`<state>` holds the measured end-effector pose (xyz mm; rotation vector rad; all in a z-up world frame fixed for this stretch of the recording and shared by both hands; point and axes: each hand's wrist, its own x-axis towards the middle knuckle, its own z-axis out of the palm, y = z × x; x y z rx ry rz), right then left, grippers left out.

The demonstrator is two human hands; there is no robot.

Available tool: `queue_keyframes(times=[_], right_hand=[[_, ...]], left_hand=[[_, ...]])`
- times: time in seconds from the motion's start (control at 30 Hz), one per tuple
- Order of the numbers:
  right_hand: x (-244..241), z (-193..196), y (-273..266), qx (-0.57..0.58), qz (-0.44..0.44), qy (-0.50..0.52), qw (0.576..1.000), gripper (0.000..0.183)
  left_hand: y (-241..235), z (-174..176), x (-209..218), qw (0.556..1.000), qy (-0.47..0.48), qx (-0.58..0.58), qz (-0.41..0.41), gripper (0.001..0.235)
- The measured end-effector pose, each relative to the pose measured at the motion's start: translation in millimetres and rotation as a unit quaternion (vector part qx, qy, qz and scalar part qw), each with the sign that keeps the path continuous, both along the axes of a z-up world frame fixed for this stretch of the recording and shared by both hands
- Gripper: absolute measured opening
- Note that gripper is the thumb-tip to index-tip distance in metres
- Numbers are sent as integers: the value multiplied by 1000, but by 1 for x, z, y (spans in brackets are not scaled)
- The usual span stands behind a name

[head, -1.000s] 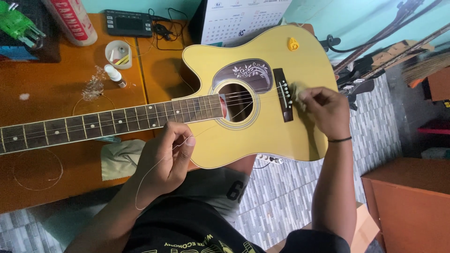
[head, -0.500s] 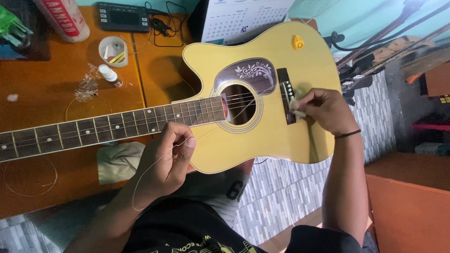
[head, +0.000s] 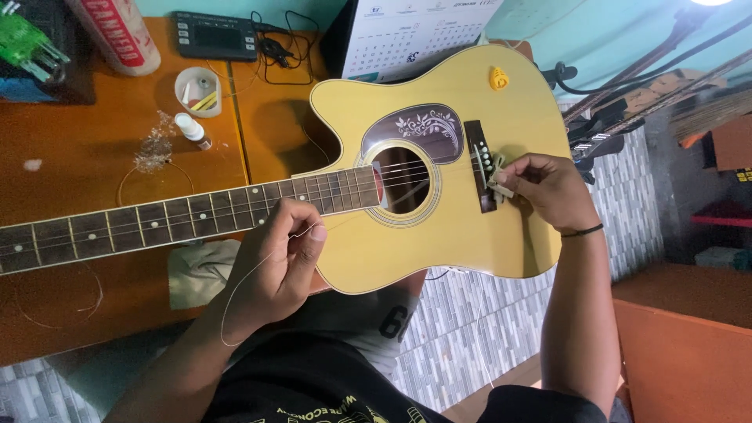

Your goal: The person replaces a guitar string on an acoustic guitar. They thread the string through the bridge, pull it taut, and then wind it onto the tuning peg at the headstock.

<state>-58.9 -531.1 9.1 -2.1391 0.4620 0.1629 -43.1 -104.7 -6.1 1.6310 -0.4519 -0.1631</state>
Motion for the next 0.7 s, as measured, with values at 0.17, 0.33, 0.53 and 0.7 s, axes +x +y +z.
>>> queue_keyframes(times=[0.17, 0.33, 0.53, 0.7], right_hand=[[2, 5, 6, -2, 9, 5, 1000, 16], [7, 11, 8, 8, 0, 28, 1000, 16], [13, 15, 9, -14, 2, 56, 998, 16], [9, 12, 16, -18, -4, 55, 998, 11]], left_hand=[[3, -7, 6, 1000, -2, 3, 20, 15], [15, -13, 18, 993, -69, 82, 52, 13], [26, 4, 44, 996, -29, 87, 25, 17], [30, 0, 45, 991, 15, 133, 21, 13]])
